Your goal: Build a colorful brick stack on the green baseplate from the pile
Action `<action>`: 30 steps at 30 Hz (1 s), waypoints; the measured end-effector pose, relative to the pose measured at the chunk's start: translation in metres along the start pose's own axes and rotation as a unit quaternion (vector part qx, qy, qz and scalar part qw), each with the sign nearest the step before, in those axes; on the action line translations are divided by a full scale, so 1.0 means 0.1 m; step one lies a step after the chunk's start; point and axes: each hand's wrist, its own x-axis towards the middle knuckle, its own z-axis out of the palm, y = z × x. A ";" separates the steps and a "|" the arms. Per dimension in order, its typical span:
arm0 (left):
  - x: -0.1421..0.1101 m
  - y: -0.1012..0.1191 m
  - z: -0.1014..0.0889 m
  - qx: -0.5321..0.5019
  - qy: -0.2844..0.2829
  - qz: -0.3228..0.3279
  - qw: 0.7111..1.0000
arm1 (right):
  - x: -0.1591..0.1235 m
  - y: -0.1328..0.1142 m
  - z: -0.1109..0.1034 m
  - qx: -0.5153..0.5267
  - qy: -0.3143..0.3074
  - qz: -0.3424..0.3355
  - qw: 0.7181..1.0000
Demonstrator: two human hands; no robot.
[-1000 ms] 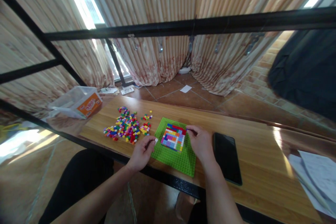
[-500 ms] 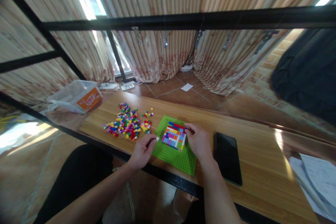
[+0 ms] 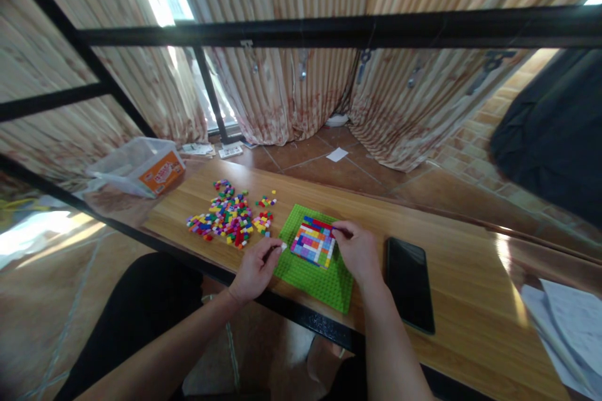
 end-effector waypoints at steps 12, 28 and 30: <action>-0.01 -0.01 0.01 -0.002 0.010 0.027 1.000 | 0.05 0.06 0.03 0.160 0.005 0.090 0.983; 0.00 -0.02 0.02 0.012 0.008 0.030 0.999 | 0.05 0.04 0.10 0.281 0.001 0.157 0.947; 0.00 -0.02 0.02 0.010 0.008 0.029 0.999 | 0.05 0.04 0.12 0.287 0.006 0.159 0.945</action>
